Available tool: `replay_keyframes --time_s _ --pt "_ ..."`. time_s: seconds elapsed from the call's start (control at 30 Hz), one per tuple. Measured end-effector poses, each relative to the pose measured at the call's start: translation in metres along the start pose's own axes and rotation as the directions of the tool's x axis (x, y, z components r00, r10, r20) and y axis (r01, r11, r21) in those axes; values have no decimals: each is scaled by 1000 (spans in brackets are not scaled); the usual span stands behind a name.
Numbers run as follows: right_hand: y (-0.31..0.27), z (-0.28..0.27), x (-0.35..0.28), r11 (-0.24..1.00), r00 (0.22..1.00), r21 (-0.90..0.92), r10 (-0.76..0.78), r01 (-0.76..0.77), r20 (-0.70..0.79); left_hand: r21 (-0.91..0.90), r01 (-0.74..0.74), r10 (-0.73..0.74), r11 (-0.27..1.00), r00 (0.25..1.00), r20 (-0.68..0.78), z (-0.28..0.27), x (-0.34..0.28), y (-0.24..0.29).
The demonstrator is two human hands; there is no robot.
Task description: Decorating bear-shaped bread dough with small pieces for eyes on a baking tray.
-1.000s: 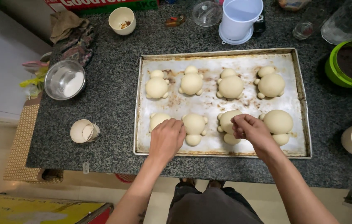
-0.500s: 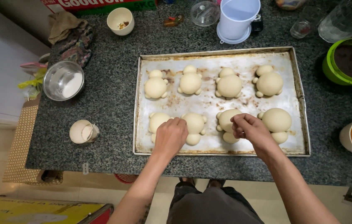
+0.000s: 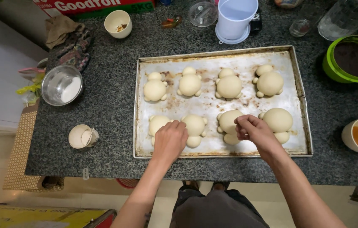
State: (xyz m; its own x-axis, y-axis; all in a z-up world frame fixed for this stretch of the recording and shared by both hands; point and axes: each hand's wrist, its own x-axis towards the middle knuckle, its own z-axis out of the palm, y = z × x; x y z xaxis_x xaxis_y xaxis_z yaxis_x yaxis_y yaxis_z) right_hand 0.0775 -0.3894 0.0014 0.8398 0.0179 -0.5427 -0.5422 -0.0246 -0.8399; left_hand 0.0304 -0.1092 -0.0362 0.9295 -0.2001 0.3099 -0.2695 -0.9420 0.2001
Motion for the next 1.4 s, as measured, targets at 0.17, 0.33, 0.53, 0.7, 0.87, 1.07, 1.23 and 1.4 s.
replay_keyframes --time_s 0.17,0.33,0.53,0.7,0.87,1.07,1.23,1.4 --pt "-8 0 -8 1000 1000 -4 5 -5 -1 27 -28 28 999 999 -18 8 2 -1" --pt "-13 -1 -13 1000 1000 -11 23 -24 -19 53 -41 45 998 997 -67 -2 4 5" --pt "-7 -2 -11 1000 1000 3 8 -8 -3 -50 -107 100 993 987 -128 -15 6 23" --pt "-5 -6 -11 1000 1000 -4 1 -1 -6 -15 -150 146 989 979 -142 -10 8 33" --pt "-6 -10 -14 1000 1000 -13 3 -3 -10 49 -174 179 983 975 -133 -6 10 35" --pt "-4 -10 -14 1000 1000 -4 5 -5 -7 115 -209 222 971 968 -116 11 11 31" --pt "-7 -12 -16 1000 1000 4 5 -5 -4 135 -212 226 968 970 -94 30 8 24" --pt "-11 -18 -17 1000 1000 -1 13 -13 -25 6 -123 123 992 990 -75 0 16 28"
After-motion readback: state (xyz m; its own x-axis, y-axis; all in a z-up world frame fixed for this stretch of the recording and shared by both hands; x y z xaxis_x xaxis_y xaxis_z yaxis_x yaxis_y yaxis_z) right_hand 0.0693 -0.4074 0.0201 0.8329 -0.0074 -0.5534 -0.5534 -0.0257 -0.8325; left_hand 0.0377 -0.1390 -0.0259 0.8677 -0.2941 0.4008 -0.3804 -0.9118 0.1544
